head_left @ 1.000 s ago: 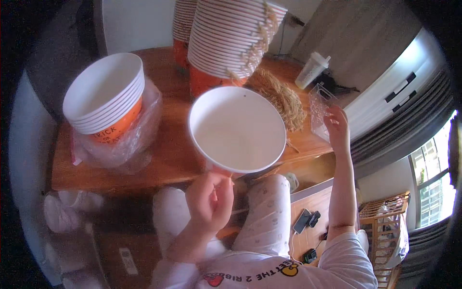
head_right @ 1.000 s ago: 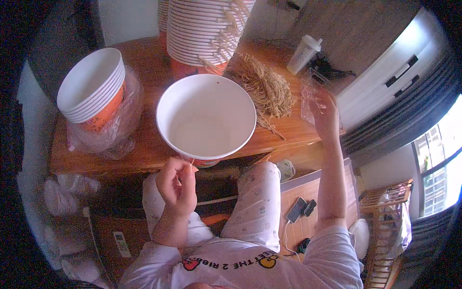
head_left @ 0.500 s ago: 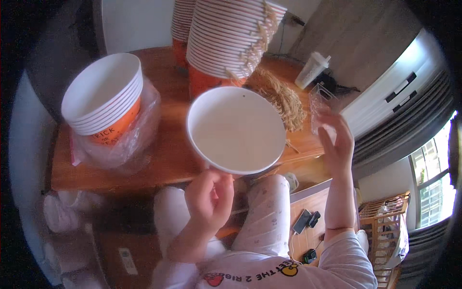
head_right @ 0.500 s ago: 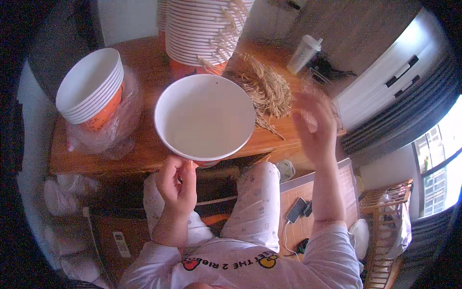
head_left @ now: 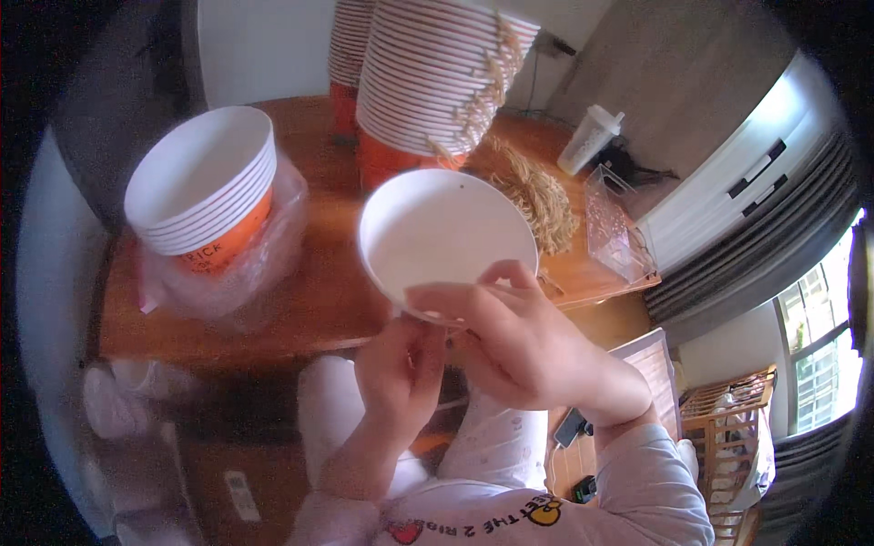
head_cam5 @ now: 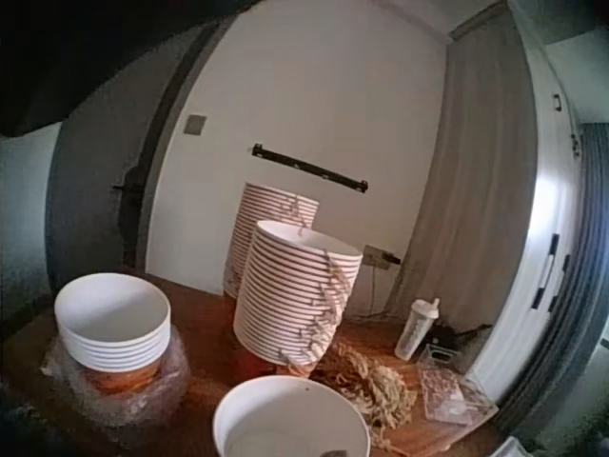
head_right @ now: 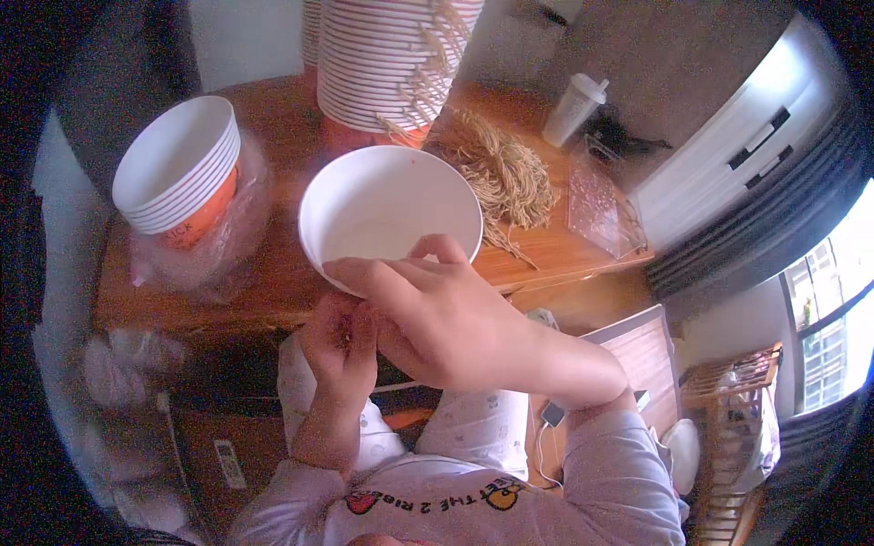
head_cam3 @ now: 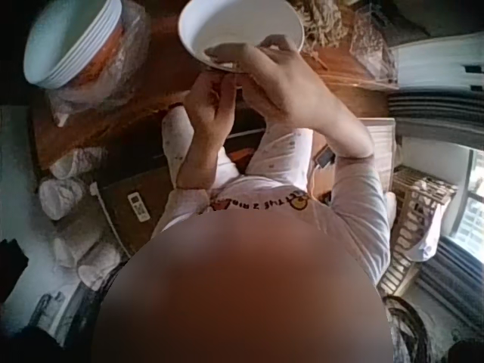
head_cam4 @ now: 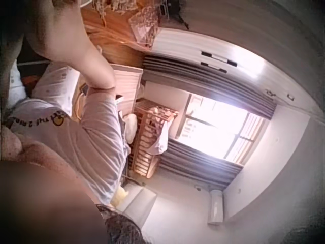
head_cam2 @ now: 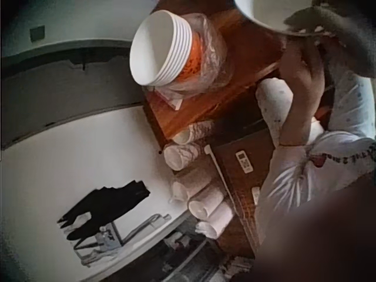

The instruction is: Tying pieces of twine string to the handles of small white and orange buckets.

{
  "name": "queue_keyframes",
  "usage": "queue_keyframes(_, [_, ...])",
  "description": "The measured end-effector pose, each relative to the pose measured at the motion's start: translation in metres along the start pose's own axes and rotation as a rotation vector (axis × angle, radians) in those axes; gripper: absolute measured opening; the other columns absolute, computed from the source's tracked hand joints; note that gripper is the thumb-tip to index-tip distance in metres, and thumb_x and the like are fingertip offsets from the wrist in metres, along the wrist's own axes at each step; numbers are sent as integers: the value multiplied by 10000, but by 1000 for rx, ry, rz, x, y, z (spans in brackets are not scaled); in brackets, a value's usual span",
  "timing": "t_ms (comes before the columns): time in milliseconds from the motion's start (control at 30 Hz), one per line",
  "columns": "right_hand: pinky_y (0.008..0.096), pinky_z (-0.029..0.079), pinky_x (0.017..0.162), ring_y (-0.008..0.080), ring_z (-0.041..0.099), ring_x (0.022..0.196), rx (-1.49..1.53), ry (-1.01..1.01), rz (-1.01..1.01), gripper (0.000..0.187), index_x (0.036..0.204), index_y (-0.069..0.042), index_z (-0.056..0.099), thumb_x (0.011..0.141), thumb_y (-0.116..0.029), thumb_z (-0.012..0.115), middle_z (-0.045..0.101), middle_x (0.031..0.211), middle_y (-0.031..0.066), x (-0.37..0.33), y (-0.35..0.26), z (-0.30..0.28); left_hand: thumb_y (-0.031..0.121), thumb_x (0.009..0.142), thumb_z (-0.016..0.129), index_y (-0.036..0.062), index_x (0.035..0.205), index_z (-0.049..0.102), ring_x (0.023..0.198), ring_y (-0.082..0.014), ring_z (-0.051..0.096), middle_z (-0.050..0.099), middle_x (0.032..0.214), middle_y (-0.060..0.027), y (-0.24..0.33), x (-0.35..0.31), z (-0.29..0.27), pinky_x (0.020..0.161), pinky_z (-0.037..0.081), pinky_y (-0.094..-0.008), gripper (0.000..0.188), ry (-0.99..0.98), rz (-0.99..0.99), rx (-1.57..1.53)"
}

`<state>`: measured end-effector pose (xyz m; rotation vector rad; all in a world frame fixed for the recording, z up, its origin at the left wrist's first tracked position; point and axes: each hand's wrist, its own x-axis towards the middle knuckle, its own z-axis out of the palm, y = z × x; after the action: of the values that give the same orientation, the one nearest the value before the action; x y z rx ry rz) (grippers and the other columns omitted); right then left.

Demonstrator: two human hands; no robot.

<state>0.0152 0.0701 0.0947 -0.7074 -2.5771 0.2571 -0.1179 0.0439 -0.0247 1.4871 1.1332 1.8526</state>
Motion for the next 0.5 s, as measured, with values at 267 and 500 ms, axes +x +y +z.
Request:
queue_keyframes(267, [435,402,929,337,645,918,188,81,120,436,1203,-42,523,773,7,579,669,962,122,-1,1,7,121,860,680,34,879,635,591,-188,637,654,722,-100,-2,1,-8,545,484,-313,99,-48,-60,71])
queue_keyframes(500, [451,408,960,272,618,1069,30,323,41,332,1037,1,592,706,13,585,647,1128,172,-34,-17,27,300,955,582,-11,906,610,798,-181,659,682,873,-126,0,-3,-22,725,532,-314,316,-116,-156,-313])
